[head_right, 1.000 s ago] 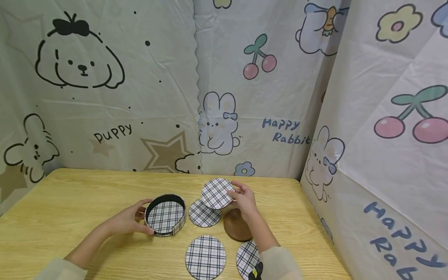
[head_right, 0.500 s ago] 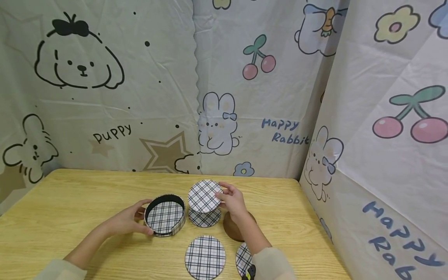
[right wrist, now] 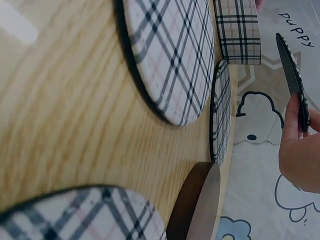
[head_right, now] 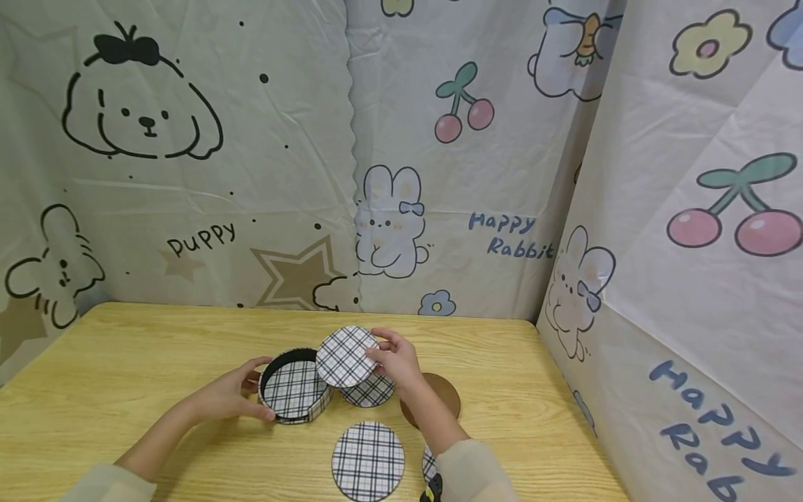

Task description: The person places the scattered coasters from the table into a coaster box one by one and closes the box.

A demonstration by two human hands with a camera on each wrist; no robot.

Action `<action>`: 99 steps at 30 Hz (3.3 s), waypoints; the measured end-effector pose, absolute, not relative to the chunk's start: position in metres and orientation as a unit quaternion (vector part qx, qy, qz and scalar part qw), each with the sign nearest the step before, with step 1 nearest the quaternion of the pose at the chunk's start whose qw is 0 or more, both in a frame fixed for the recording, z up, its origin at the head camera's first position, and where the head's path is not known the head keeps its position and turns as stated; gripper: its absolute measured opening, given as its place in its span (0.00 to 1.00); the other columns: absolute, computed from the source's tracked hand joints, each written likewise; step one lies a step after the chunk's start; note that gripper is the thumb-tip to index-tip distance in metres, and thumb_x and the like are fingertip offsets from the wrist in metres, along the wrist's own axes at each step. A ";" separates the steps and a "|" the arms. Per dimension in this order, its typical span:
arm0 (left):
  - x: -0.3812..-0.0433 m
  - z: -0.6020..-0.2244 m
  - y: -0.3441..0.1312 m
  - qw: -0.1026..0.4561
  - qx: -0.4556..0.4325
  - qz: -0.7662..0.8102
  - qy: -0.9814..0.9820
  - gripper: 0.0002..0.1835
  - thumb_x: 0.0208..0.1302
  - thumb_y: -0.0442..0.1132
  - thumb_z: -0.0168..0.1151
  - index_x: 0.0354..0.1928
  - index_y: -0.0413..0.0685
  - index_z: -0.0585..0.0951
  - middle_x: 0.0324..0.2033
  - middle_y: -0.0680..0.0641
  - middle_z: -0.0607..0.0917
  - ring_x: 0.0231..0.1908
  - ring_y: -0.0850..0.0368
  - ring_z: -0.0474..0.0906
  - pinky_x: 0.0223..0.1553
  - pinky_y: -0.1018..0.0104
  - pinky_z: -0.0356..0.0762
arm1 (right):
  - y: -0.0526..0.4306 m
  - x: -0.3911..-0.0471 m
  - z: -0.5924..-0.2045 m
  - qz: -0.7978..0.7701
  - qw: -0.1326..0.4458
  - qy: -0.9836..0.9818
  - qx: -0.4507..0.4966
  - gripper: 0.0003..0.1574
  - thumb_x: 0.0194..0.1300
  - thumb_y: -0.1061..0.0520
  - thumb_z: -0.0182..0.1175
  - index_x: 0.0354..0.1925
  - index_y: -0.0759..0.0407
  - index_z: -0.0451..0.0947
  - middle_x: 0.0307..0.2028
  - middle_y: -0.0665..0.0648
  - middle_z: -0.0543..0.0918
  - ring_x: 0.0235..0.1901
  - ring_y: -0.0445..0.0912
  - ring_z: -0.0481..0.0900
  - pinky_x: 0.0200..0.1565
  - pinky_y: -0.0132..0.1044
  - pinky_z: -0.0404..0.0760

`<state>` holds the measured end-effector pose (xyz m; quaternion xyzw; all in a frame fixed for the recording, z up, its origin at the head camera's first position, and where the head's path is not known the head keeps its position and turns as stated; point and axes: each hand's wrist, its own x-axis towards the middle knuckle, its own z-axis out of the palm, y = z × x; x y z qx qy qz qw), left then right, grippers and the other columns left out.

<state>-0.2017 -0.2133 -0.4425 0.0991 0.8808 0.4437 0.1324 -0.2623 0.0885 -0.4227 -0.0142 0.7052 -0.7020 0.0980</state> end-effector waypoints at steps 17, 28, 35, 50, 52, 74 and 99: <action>-0.201 -0.442 -0.213 0.133 0.108 0.436 0.884 0.57 0.43 0.49 0.76 0.70 0.38 0.51 0.53 0.37 0.74 0.55 0.39 0.71 0.58 0.42 0.69 | 0.059 -0.254 -0.427 -0.696 0.144 0.701 -0.061 0.28 0.61 0.65 0.59 0.60 0.64 0.69 0.33 0.51 0.74 0.31 0.39 0.77 0.32 0.30 0.80; -0.202 -0.443 -0.214 0.131 0.099 0.441 0.882 0.58 0.42 0.49 0.77 0.70 0.39 0.52 0.54 0.38 0.74 0.57 0.38 0.70 0.59 0.42 0.68 | 0.037 -0.247 -0.425 -0.681 0.149 0.712 -0.081 0.27 0.60 0.65 0.60 0.58 0.62 0.72 0.33 0.50 0.72 0.28 0.39 0.75 0.29 0.31 0.79; -0.203 -0.444 -0.214 0.135 0.098 0.443 0.881 0.58 0.42 0.50 0.77 0.70 0.38 0.52 0.54 0.37 0.74 0.57 0.37 0.70 0.59 0.43 0.69 | 0.025 -0.244 -0.428 -0.675 0.156 0.717 -0.084 0.26 0.60 0.65 0.61 0.57 0.60 0.73 0.34 0.51 0.69 0.27 0.40 0.73 0.27 0.31 0.78; -0.203 -0.444 -0.214 0.136 0.097 0.446 0.879 0.58 0.42 0.50 0.76 0.70 0.38 0.52 0.55 0.37 0.74 0.57 0.38 0.71 0.58 0.43 0.69 | 0.011 -0.242 -0.430 -0.646 0.134 0.747 -0.083 0.26 0.59 0.65 0.62 0.56 0.59 0.74 0.35 0.52 0.70 0.26 0.40 0.70 0.25 0.29 0.73; -0.202 -0.444 -0.214 0.136 0.098 0.445 0.880 0.58 0.42 0.50 0.76 0.70 0.37 0.52 0.55 0.37 0.74 0.56 0.39 0.71 0.58 0.43 0.69 | 0.009 -0.243 -0.431 -0.642 0.129 0.751 -0.085 0.26 0.58 0.65 0.62 0.56 0.60 0.74 0.35 0.53 0.70 0.26 0.40 0.70 0.24 0.28 0.74; -0.202 -0.445 -0.213 0.130 0.097 0.433 0.887 0.57 0.42 0.50 0.76 0.70 0.38 0.52 0.56 0.34 0.73 0.57 0.36 0.71 0.58 0.44 0.70 | 0.004 -0.244 -0.430 -0.605 0.125 0.782 -0.077 0.26 0.58 0.65 0.63 0.56 0.60 0.74 0.34 0.54 0.71 0.24 0.41 0.67 0.24 0.30 0.73; -0.198 -0.442 -0.213 0.134 0.113 0.450 0.876 0.56 0.45 0.47 0.76 0.70 0.37 0.51 0.54 0.35 0.74 0.57 0.35 0.71 0.57 0.42 0.70 | 0.009 -0.246 -0.430 -0.487 0.097 0.860 -0.123 0.24 0.57 0.62 0.65 0.54 0.58 0.77 0.31 0.54 0.71 0.19 0.41 0.61 0.21 0.30 0.65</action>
